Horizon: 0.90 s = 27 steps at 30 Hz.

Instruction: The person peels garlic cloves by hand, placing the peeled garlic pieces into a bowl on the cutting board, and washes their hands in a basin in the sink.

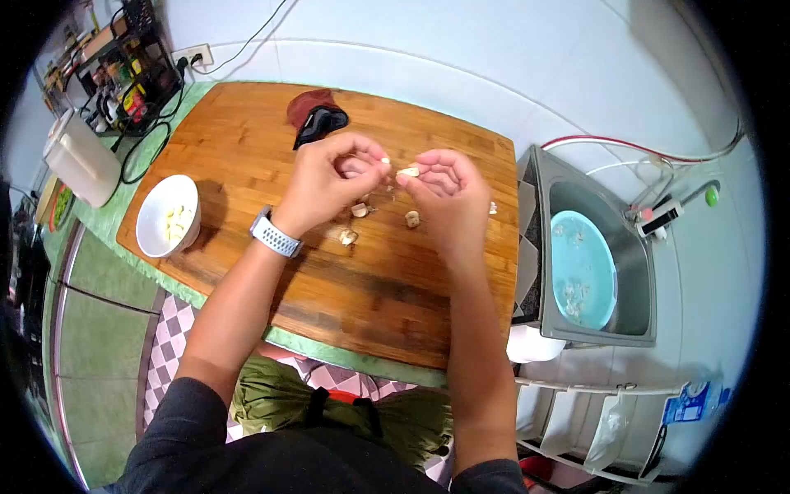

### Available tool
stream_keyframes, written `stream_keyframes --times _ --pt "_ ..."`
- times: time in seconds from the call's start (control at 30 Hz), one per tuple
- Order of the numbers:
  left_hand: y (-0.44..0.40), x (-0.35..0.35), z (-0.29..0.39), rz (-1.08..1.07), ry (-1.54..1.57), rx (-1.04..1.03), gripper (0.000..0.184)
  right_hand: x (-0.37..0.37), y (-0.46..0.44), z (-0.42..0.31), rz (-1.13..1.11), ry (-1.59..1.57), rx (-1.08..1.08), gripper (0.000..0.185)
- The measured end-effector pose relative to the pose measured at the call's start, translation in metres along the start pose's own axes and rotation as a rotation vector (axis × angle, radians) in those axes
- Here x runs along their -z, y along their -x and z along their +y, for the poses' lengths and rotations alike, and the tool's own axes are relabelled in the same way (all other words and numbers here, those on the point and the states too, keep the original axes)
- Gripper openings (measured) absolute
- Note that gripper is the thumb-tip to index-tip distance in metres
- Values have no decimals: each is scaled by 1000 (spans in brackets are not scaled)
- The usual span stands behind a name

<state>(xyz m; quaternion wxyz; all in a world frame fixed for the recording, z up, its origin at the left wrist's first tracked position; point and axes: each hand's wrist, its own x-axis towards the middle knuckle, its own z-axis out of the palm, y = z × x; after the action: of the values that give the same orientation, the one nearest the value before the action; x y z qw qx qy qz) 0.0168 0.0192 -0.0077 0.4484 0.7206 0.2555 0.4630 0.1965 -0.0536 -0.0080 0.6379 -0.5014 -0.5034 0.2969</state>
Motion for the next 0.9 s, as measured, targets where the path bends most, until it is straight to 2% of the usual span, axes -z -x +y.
stream_keyframes --times 0.1,0.17,0.23,0.3,0.4,0.53,0.6,0.8,0.9 --pt "-2 -1 -5 9 -10 -13 11 2 0 -2 30 -45 -23 30" --pt "-3 0 -7 -15 -155 -1 10 5 -1 -1 40 -89 -29 31" --pt "-3 0 -13 -31 -269 -80 15 8 -2 1 -4 -183 -39 32" --pt "1 0 -14 -89 -627 -168 20 7 -1 -1 -11 -198 -57 32" --pt "3 -2 -11 -143 -685 -99 24 9 -2 1 -37 -204 -83 34" --pt "2 -2 -21 -112 -648 -236 24 10 -2 6 -79 -132 -81 35" --pt "-1 -4 -18 -106 -264 -110 24 9 0 6 -84 -126 -72 36" --pt "0 -2 1 -206 -114 -70 23 3 4 2 -97 -44 -39 38" --pt "1 -2 0 -152 -81 -69 23 2 7 -1 -89 30 33 40"
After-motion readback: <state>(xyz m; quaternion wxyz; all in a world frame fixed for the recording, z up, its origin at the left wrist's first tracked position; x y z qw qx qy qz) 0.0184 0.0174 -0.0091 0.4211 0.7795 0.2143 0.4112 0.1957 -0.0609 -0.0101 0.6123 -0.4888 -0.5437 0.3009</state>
